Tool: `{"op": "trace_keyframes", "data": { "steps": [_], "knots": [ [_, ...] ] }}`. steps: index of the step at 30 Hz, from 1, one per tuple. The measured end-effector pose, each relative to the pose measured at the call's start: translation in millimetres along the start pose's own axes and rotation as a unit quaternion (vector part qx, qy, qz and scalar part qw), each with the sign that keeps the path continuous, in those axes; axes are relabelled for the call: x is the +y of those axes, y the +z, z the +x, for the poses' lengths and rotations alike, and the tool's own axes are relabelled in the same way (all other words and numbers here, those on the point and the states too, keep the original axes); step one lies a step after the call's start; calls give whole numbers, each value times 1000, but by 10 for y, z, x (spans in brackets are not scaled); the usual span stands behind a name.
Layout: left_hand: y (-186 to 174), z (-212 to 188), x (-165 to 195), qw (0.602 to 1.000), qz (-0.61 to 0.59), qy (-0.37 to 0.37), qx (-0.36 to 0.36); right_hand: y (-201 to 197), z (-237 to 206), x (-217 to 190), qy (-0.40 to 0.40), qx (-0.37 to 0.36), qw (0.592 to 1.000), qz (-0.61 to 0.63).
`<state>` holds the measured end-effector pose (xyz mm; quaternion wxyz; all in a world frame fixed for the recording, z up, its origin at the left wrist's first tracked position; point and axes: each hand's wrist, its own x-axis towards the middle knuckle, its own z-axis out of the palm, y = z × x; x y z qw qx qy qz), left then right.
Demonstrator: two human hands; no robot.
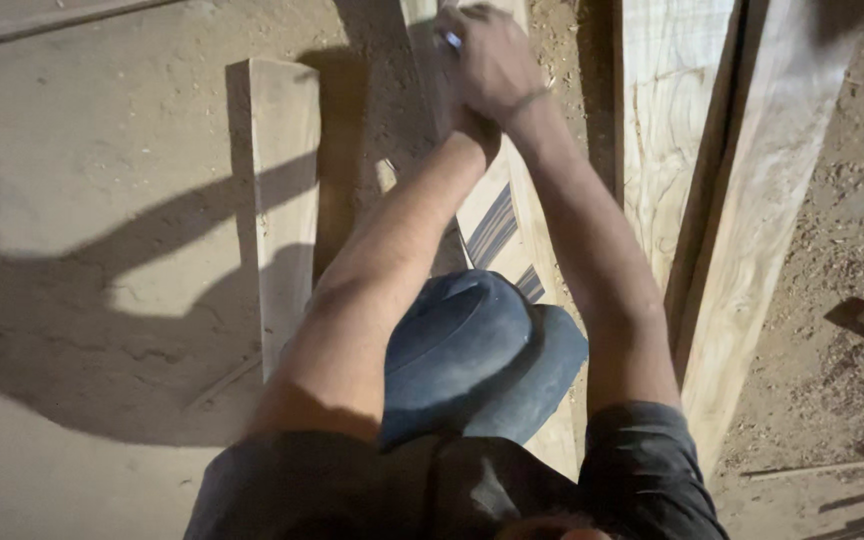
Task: The person sits on the floor and uses a pen to trace a curved line onto a wooden plank using a flexible template. They reposition the template and continue tracing along the wood's length.
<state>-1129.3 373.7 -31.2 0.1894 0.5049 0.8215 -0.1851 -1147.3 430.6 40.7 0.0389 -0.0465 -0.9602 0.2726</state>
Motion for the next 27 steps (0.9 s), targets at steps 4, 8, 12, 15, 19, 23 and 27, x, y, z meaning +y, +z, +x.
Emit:
{"op": "trace_keyframes", "data": {
  "steps": [4,8,12,15,19,23,27],
  "knots": [
    [36,3,25,994,98,36,-21,-101,-804,76,128,202,934,267],
    [109,29,27,1000,-3,-2,-12,118,-1914,-221,317,285,880,207],
    [107,29,57,994,102,-47,19,607,-2613,-833,427,131,855,264],
    [28,-6,105,992,97,13,-77,811,-2553,-962,315,58,911,260],
    [-77,-56,164,997,43,-32,-46,892,-1746,-940,324,61,908,260],
    [-137,-29,111,995,97,-13,-32,694,-797,-960,464,105,754,453],
    [-224,-48,124,999,37,-23,-23,417,-305,-853,434,152,754,469]
  ]
}}
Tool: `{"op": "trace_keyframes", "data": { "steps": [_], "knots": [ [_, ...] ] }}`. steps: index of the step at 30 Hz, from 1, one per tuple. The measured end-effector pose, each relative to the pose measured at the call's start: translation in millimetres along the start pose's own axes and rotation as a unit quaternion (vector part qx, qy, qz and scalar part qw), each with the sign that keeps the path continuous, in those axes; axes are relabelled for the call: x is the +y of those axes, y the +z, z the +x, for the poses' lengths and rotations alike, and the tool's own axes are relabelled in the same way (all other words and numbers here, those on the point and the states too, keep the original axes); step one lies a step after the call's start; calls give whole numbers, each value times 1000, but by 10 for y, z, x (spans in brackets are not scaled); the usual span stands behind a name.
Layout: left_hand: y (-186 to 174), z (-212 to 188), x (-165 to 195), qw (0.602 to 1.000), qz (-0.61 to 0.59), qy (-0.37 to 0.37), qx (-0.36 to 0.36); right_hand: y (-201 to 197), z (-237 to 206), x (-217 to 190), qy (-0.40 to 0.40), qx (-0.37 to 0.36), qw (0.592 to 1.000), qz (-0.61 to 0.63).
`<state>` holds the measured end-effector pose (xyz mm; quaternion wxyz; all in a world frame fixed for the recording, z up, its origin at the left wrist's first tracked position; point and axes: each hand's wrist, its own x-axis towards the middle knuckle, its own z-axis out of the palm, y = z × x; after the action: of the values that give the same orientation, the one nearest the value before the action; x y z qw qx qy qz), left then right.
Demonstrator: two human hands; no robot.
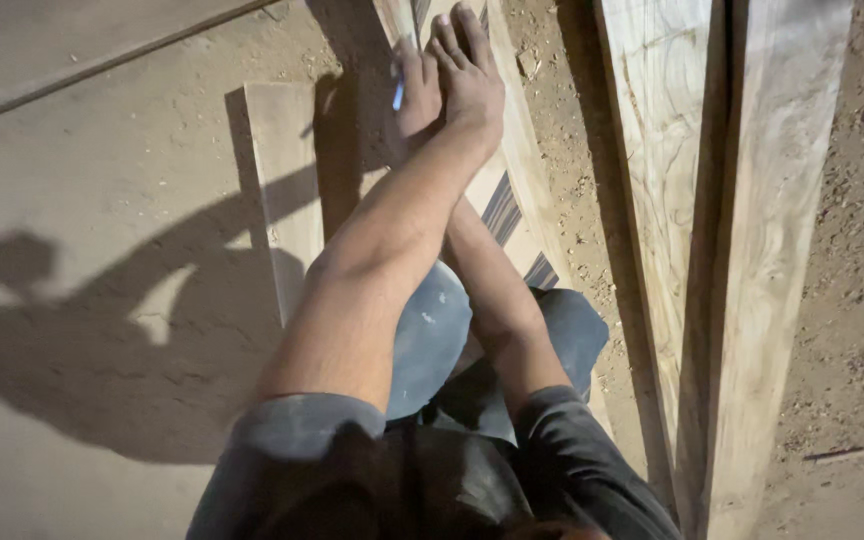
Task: The person sits on the floor and uses a pen to trace a curved line onto a wooden plank using a flexible template. They reposition the template and continue tracing along the wood's length.
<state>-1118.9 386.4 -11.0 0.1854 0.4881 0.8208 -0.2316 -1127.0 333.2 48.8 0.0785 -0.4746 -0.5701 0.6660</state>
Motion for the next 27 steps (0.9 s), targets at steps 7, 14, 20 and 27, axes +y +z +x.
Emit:
{"op": "trace_keyframes", "data": {
  "steps": [7,14,20,27],
  "knots": [
    [-100,-36,-37,999,38,-4,-3,-41,33,-36,-15,14,1000,-19],
    [-21,-20,7,978,184,75,-56,-129,-532,513,-18,59,992,-114],
    [88,31,142,993,89,57,-47,-269,-847,930,-38,102,967,-231],
    [163,2,147,995,52,85,-27,-386,-764,1056,-123,62,940,-313]
  ]
}}
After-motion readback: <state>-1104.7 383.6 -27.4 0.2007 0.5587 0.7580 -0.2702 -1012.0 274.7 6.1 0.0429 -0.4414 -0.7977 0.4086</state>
